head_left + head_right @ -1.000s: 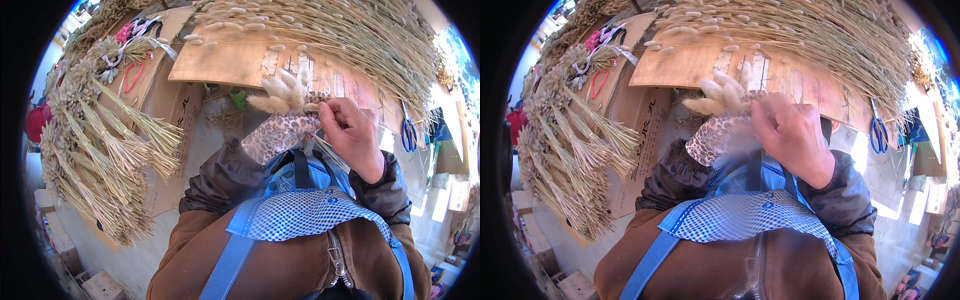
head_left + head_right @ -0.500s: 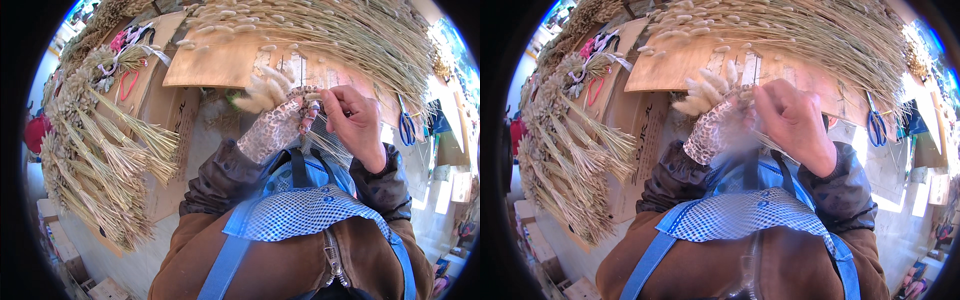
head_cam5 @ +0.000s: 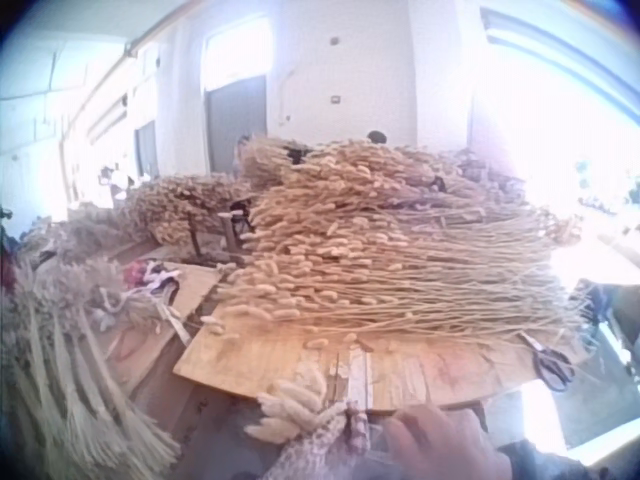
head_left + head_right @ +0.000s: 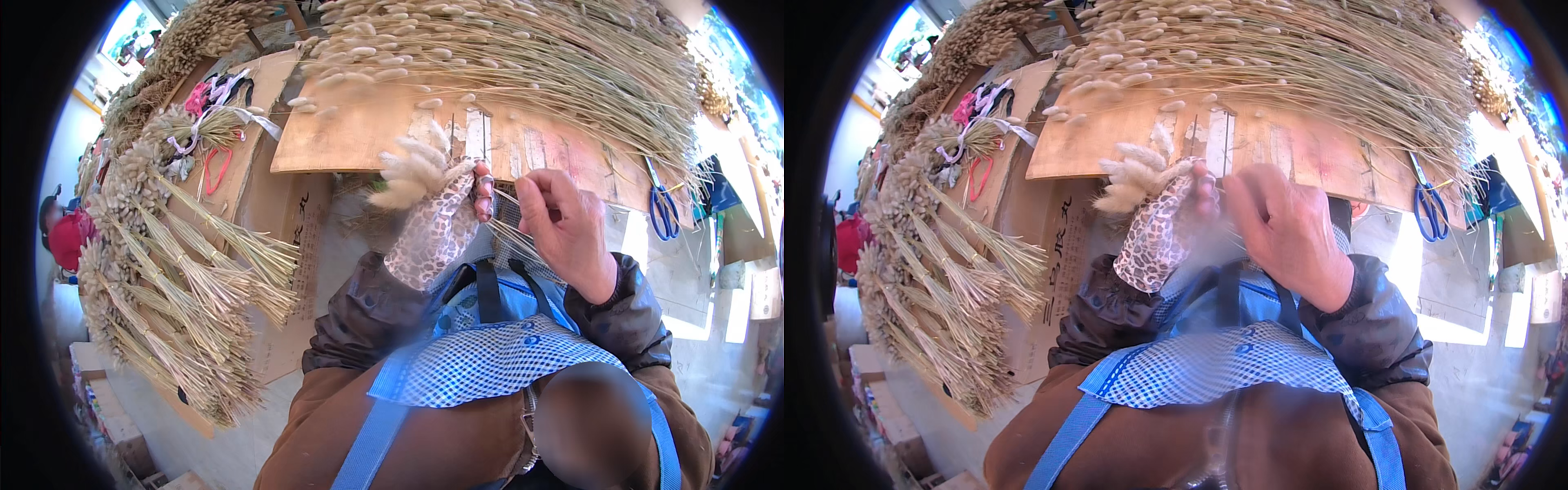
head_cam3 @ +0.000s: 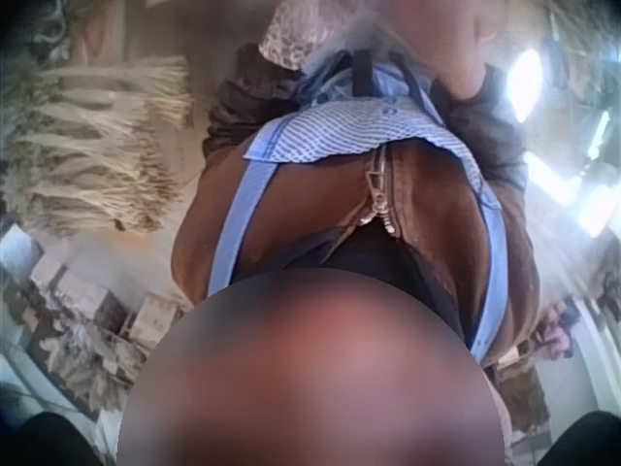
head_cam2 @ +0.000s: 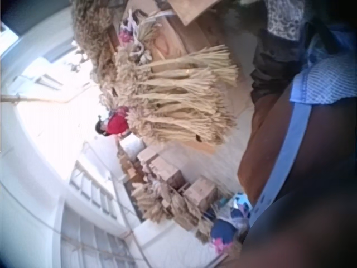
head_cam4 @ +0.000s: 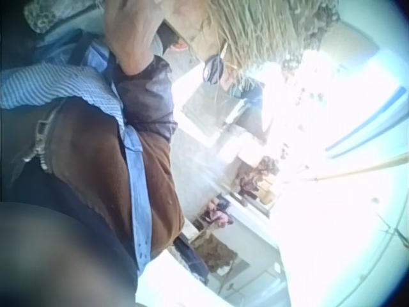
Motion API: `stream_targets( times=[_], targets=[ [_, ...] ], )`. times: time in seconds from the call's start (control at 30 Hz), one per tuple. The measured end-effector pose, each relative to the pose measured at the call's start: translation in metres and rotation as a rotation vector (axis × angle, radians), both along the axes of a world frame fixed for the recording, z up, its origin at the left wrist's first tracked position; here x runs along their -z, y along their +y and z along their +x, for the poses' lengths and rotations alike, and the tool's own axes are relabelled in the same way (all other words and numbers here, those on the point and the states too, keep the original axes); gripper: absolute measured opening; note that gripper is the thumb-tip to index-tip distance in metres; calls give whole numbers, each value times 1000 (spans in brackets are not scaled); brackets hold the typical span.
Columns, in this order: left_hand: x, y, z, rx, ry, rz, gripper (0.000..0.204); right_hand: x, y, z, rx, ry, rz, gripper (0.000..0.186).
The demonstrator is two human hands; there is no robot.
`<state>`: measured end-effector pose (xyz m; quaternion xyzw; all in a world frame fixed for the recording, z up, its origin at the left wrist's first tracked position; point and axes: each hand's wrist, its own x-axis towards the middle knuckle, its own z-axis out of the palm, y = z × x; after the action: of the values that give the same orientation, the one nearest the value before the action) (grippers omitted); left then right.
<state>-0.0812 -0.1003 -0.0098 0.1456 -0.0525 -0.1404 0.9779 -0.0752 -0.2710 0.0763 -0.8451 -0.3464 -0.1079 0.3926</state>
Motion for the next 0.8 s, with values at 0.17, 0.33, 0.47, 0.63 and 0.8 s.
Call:
stream_targets(
  times=[0.17, 0.33, 0.47, 0.63, 0.8],
  targets=[
    [-3, 1, 3, -161, 1, 37, 21, 27, 2, -7, 63, -205, -75, 10],
    [1, 8, 0, -170, -89, 71, 22, 43, -1, -11, 73, -274, -138, 18],
    [6, 10, 1, -98, -139, 69, 23, 47, 5, -10, 58, -315, -131, 23],
    [8, 3, 0, -177, -184, 180, 22, 48, 14, -4, 19, -376, -124, 18],
    [5, 3, -2, -224, -158, 336, 21, 54, 18, 1, 28, -277, -117, 4]
  ],
)
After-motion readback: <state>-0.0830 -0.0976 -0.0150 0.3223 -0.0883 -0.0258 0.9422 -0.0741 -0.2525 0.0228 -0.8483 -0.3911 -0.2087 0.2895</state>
